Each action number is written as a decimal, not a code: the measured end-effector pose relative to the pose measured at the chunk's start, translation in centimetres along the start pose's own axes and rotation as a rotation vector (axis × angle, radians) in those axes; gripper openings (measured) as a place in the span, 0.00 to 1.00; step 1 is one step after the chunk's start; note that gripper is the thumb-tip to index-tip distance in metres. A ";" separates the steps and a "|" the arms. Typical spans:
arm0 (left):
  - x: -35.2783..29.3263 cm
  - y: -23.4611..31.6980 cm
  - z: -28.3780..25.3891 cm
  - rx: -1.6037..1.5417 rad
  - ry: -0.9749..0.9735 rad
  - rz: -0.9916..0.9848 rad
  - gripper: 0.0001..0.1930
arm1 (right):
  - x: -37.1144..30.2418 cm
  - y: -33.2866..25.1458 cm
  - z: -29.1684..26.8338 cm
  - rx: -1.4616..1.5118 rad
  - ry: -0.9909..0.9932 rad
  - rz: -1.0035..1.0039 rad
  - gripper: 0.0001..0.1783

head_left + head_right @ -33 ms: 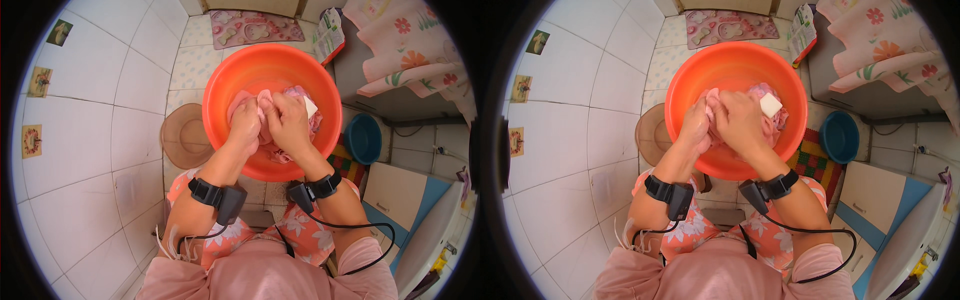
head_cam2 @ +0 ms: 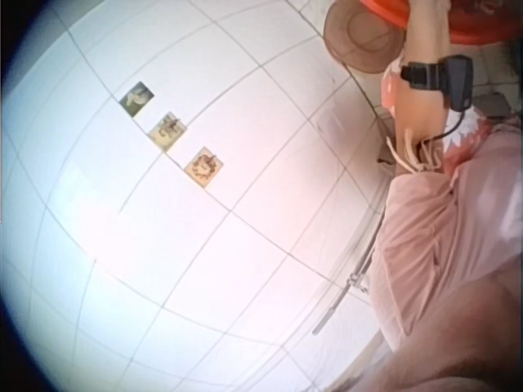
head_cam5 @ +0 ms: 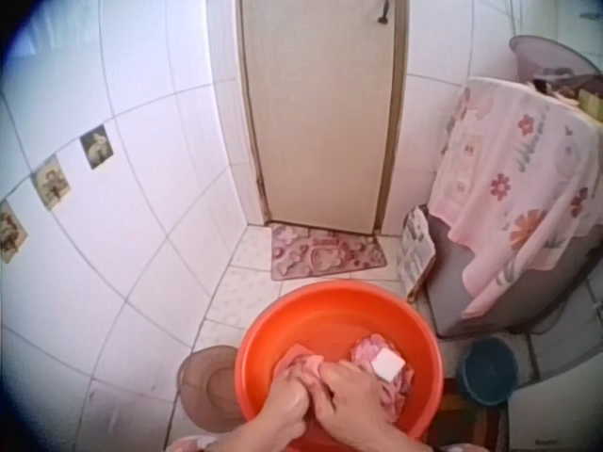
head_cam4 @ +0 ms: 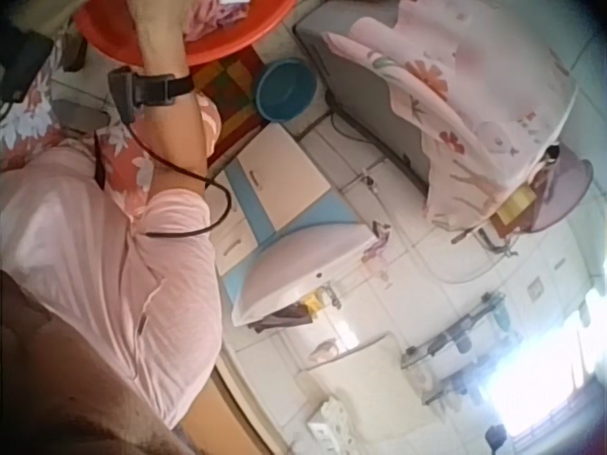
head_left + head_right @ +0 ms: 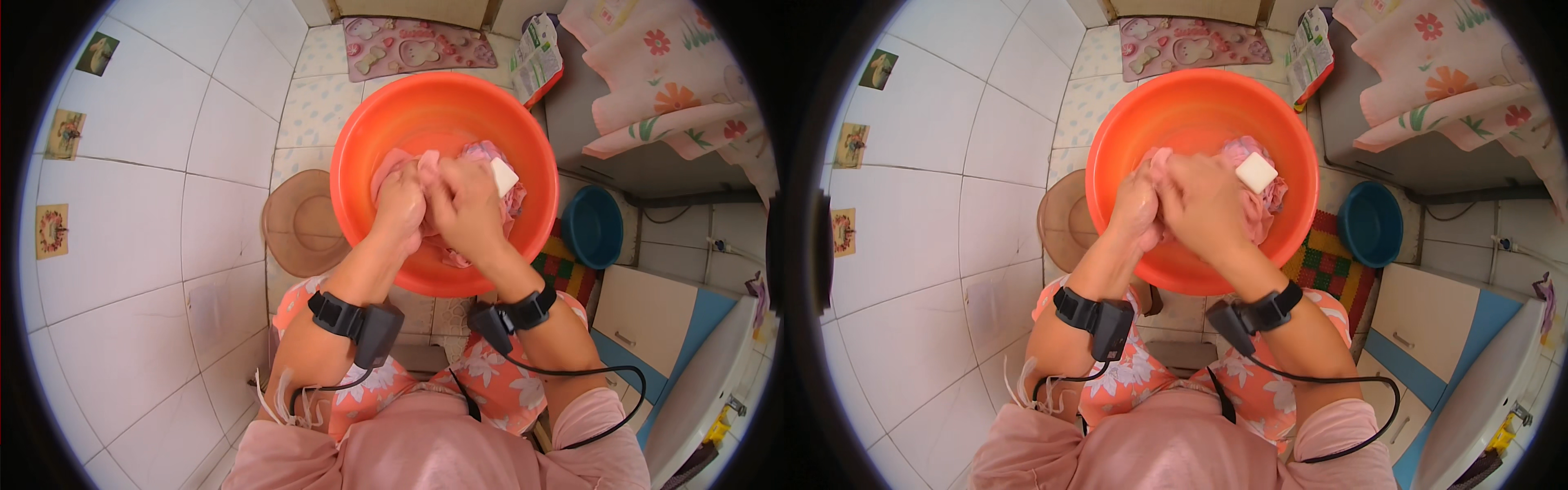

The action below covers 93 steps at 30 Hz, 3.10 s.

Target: The person hand-washes a pink cloth in a red basin using a bar of soap. They repeatedly rub and scrub the fabric, focusing on specific areas, and rinse it in the water.

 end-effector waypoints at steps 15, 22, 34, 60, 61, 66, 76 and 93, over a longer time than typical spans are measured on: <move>-0.9 1.3 1.3 0.046 -0.043 0.192 0.13 | -0.4 -0.5 0.0 0.018 0.099 -0.048 0.13; -0.7 1.4 1.3 0.053 0.090 0.088 0.14 | -0.3 0.0 0.1 -0.007 0.074 -0.073 0.12; -0.5 2.8 -0.3 0.135 0.036 0.026 0.21 | 0.0 4.3 0.1 0.609 -0.009 0.516 0.16; -1.4 5.3 0.9 0.223 -0.039 0.081 0.22 | -0.4 3.5 0.5 1.136 -0.259 0.670 0.17; -1.5 5.3 0.9 0.180 0.028 0.061 0.23 | -0.3 3.0 0.6 1.205 -0.229 0.677 0.16; -0.4 2.5 -0.6 0.189 0.176 0.033 0.22 | -0.9 1.1 1.4 0.865 -0.178 0.538 0.13; 0.0 0.1 0.3 -0.053 0.063 0.063 0.12 | -0.2 0.4 0.4 0.208 0.028 0.100 0.09; 0.0 0.4 0.2 -0.121 -0.008 0.045 0.10 | -1.0 -0.5 0.6 0.156 0.024 0.017 0.05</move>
Point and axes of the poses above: each hand's wrist, its own x-axis towards the middle knuckle, its own z-axis out of the palm, y = z × x, the point moved 5 cm from there along x, towards the middle knuckle, and after that the axes turned 1 degree about y, right-handed, at the moved point
